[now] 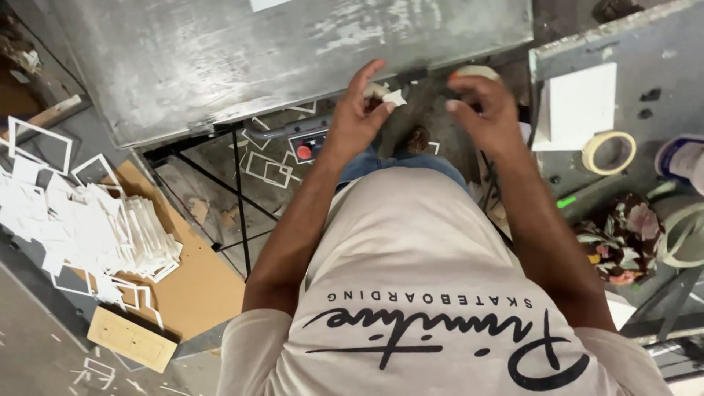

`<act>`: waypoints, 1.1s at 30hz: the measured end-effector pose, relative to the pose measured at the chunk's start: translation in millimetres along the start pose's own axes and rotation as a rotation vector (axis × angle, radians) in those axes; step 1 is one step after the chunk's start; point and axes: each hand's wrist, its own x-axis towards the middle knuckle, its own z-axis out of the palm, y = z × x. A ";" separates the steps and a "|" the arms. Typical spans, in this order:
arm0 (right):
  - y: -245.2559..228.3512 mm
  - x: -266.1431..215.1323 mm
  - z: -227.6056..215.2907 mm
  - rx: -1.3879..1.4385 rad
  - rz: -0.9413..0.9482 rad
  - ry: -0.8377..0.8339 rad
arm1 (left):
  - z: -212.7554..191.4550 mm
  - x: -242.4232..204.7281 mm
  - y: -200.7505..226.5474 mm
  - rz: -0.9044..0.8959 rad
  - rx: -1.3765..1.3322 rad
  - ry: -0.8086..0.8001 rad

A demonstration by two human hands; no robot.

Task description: The person places white rectangular sheets onto a die-cutting machine, aligns them, and presses a red button to activate the press. After each cycle, the person removes the processed sheet and sets it aside. The process is repeated multiple times with new sheets.

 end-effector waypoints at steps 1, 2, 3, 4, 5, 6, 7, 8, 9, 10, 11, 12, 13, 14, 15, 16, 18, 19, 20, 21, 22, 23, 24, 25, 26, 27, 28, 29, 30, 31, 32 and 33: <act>-18.0 15.2 22.6 0.047 -0.049 -0.074 | -8.7 -0.9 3.8 0.008 0.016 -0.002; -27.1 26.7 37.9 0.042 -0.052 -0.085 | -18.9 -1.6 10.6 0.011 0.011 0.010; -35.8 38.4 53.6 0.020 -0.044 -0.150 | -29.5 -2.0 17.2 0.054 0.089 0.015; -44.1 49.3 70.2 -0.001 -0.033 -0.217 | -40.3 -3.4 23.4 0.093 0.169 0.021; -55.1 59.2 82.5 -0.004 -0.033 -0.230 | -51.9 -3.1 27.1 0.092 0.164 0.034; -65.4 68.1 94.8 -0.134 -0.100 -0.258 | -62.8 -3.6 30.3 0.091 0.198 0.015; -75.2 76.9 106.6 -0.262 -0.169 -0.286 | -73.1 -3.7 33.2 0.089 0.232 -0.003; -82.3 82.7 117.5 -0.264 -0.164 -0.300 | -82.6 -3.5 34.3 0.082 0.225 0.008; -89.7 88.4 127.5 -0.344 -0.144 -0.335 | -91.1 -3.1 35.8 0.046 0.241 0.005; -98.0 96.1 136.0 -0.425 -0.130 -0.367 | -99.5 0.3 38.7 0.016 0.259 0.000; -95.2 99.7 143.1 -0.428 -0.132 -0.376 | -105.3 -0.7 36.7 0.016 0.255 0.009; -92.5 104.6 149.7 -0.480 -0.277 -0.351 | -111.1 -0.3 34.9 -0.031 0.231 0.016; -89.8 109.8 155.5 -0.528 -0.423 -0.327 | -116.3 0.7 33.3 -0.078 0.207 0.023; -95.7 115.2 161.2 -0.530 -0.428 -0.336 | -122.1 2.5 23.8 -0.076 0.203 0.033; -101.0 120.9 166.4 -0.551 -0.440 -0.333 | -127.6 4.9 14.0 -0.010 0.173 0.062; -105.4 126.0 172.1 -0.570 -0.450 -0.333 | -132.7 6.1 3.4 0.052 0.143 0.093; -110.7 141.5 181.1 -0.600 -0.524 -0.316 | -142.5 20.9 -13.8 0.002 -0.085 0.157; -112.7 149.0 184.8 -0.631 -0.596 -0.285 | -146.6 28.5 -22.8 -0.043 -0.310 0.208; -110.6 157.5 186.7 -0.629 -0.597 -0.300 | -153.2 33.1 -19.2 -0.046 -0.315 0.222; -108.5 166.2 188.1 -0.502 -0.535 -0.278 | -159.4 38.2 -15.5 -0.123 -0.239 0.310; -106.6 175.3 190.2 -0.375 -0.472 -0.255 | -166.8 43.2 -11.1 -0.201 -0.160 0.396; -100.7 186.5 188.6 -0.371 -0.472 -0.269 | -175.0 46.5 -15.6 -0.205 -0.163 0.409; -94.5 196.7 186.7 -0.334 -0.432 -0.282 | -183.0 49.9 -19.9 -0.190 0.094 0.420; -88.2 207.0 184.3 -0.298 -0.392 -0.296 | -190.6 53.3 -24.3 -0.176 0.351 0.426; -77.4 218.6 182.9 -0.295 -0.389 -0.302 | -198.5 58.7 -38.9 -0.182 0.351 0.430; -66.3 230.0 181.3 -0.249 -0.368 -0.333 | -206.0 63.8 -53.7 0.023 0.592 0.435; -55.0 241.1 179.4 -0.204 -0.347 -0.363 | -213.2 69.0 -68.7 0.232 0.828 0.423; -47.3 251.9 179.7 -0.201 -0.343 -0.368 | -213.9 75.7 -56.5 0.226 0.828 0.424; -39.4 262.0 179.3 -0.236 -0.257 -0.421 | -213.8 82.5 -44.8 0.163 0.882 0.387; -31.2 271.6 179.1 -0.270 -0.172 -0.475 | -213.6 89.1 -33.4 0.101 0.933 0.348; -28.4 280.3 182.0 -0.269 -0.165 -0.478 | -216.8 96.6 -40.5 0.094 0.930 0.347; -25.3 288.6 185.0 -0.327 -0.310 -0.487 | -219.8 103.7 -48.0 0.104 1.016 0.336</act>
